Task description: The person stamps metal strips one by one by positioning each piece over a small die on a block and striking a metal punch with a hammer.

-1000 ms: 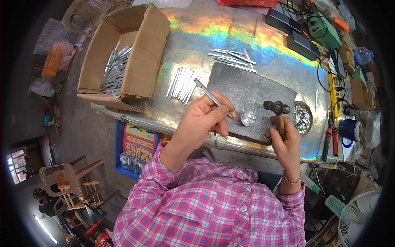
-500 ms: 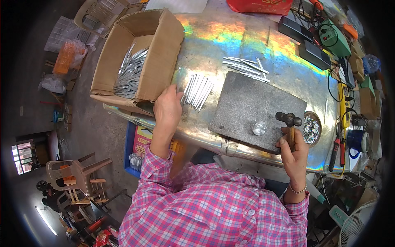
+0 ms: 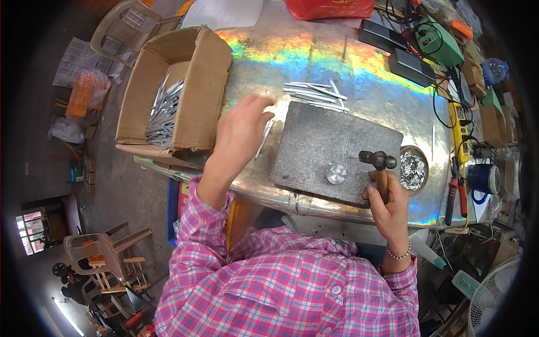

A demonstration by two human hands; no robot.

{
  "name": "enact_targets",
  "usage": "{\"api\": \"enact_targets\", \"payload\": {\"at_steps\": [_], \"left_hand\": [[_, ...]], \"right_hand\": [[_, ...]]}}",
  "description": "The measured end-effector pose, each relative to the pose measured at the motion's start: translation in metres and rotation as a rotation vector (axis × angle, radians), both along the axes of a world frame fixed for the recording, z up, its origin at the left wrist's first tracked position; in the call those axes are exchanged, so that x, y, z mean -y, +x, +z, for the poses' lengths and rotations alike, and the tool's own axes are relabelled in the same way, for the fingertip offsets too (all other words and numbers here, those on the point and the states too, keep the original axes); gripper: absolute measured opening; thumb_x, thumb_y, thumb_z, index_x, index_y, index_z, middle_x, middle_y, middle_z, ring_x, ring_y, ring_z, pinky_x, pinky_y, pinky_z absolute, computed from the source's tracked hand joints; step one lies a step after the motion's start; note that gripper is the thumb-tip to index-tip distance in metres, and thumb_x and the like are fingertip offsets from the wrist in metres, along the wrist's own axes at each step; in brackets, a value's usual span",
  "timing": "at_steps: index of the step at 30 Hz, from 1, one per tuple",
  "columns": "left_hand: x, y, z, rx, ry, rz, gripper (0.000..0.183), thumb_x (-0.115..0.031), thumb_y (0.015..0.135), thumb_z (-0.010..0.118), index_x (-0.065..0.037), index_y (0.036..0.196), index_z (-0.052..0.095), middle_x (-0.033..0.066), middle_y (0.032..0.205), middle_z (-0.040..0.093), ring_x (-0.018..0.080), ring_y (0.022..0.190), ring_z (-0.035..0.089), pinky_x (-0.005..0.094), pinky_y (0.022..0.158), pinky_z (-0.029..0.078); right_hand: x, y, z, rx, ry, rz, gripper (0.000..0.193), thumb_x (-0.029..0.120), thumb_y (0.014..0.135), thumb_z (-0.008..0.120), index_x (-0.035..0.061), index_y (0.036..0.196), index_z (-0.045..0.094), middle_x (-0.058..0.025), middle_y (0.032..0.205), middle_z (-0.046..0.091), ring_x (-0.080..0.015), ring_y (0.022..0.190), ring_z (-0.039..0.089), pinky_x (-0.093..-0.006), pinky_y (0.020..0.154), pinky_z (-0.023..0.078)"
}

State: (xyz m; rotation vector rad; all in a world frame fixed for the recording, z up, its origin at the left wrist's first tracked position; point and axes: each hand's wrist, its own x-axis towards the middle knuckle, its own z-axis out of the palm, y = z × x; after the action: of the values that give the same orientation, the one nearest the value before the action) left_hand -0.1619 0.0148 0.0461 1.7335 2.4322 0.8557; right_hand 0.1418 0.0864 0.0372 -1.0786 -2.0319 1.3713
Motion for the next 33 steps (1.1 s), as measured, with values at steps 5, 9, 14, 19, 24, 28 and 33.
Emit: {"api": "enact_targets", "payload": {"at_steps": [5, 9, 14, 19, 24, 28, 33], "left_hand": [[-0.092, 0.003, -0.017, -0.104, 0.048, -0.329, 0.020, -0.008, 0.083, 0.058, -0.005, 0.103, 0.064, 0.0143, 0.094, 0.063, 0.0353, 0.088, 0.061, 0.0431, 0.074, 0.048], [-0.134, 0.006, -0.026, -0.193, -0.243, -0.517, 0.019, -0.007, 0.081, 0.056, -0.005, 0.098, 0.064, 0.0158, 0.097, 0.065, 0.0357, 0.091, 0.061, 0.0453, 0.077, 0.047], [-0.151, 0.005, -0.023, -0.268, -0.458, -0.677, 0.017, -0.005, 0.082, 0.052, -0.002, 0.096, 0.062, 0.0181, 0.097, 0.065, 0.0367, 0.095, 0.062, 0.0455, 0.078, 0.050], [-0.155, 0.010, -0.020, -0.297, -0.526, -0.715, 0.019, -0.003, 0.082, 0.052, 0.000, 0.099, 0.059, 0.0181, 0.098, 0.064, 0.0376, 0.096, 0.062, 0.0454, 0.078, 0.049], [-0.148, 0.001, -0.011, -0.282, -0.460, -0.654, 0.020, -0.004, 0.080, 0.052, 0.000, 0.099, 0.059, 0.0186, 0.097, 0.064, 0.0368, 0.094, 0.062, 0.0455, 0.077, 0.049], [-0.110, 0.004, 0.021, -0.044, 0.056, -0.491, 0.021, -0.002, 0.076, 0.058, 0.000, 0.097, 0.059, 0.0130, 0.081, 0.061, 0.0250, 0.070, 0.060, 0.0358, 0.062, 0.047], [-0.031, 0.028, 0.032, 0.323, 0.212, -0.369, 0.015, 0.002, 0.079, 0.058, 0.000, 0.093, 0.058, 0.0055, 0.075, 0.055, 0.0107, 0.063, 0.052, 0.0230, 0.057, 0.042]], "right_hand": [[0.002, 0.000, -0.002, -0.021, -0.013, -0.015, 0.022, 0.005, 0.086, 0.058, -0.0037, 0.107, 0.056, -0.0108, 0.078, 0.066, -0.0168, 0.069, 0.068, -0.0269, 0.061, 0.050], [0.003, 0.000, 0.000, -0.029, -0.006, -0.012, 0.022, 0.005, 0.086, 0.058, -0.0038, 0.106, 0.055, -0.0128, 0.082, 0.068, -0.0186, 0.068, 0.069, -0.0282, 0.060, 0.051], [0.000, 0.003, -0.004, -0.027, -0.001, 0.009, 0.023, 0.005, 0.086, 0.059, -0.0030, 0.107, 0.056, -0.0153, 0.084, 0.068, -0.0217, 0.069, 0.070, -0.0299, 0.061, 0.052], [-0.002, 0.005, -0.005, -0.022, 0.024, -0.001, 0.024, 0.006, 0.084, 0.061, -0.0031, 0.106, 0.055, -0.0166, 0.085, 0.068, -0.0241, 0.070, 0.069, -0.0308, 0.062, 0.051], [-0.002, 0.002, -0.002, -0.046, 0.034, 0.020, 0.024, 0.005, 0.085, 0.060, -0.0029, 0.106, 0.055, -0.0169, 0.085, 0.068, -0.0245, 0.071, 0.069, -0.0307, 0.063, 0.051], [-0.002, 0.006, 0.001, -0.069, -0.043, 0.046, 0.021, 0.004, 0.086, 0.059, -0.0022, 0.106, 0.055, -0.0133, 0.080, 0.067, -0.0206, 0.072, 0.069, -0.0297, 0.061, 0.050], [-0.007, 0.035, 0.003, -0.114, -0.122, -0.149, 0.018, 0.004, 0.087, 0.057, -0.0019, 0.104, 0.055, -0.0099, 0.078, 0.065, -0.0136, 0.069, 0.063, -0.0280, 0.060, 0.048]]}}
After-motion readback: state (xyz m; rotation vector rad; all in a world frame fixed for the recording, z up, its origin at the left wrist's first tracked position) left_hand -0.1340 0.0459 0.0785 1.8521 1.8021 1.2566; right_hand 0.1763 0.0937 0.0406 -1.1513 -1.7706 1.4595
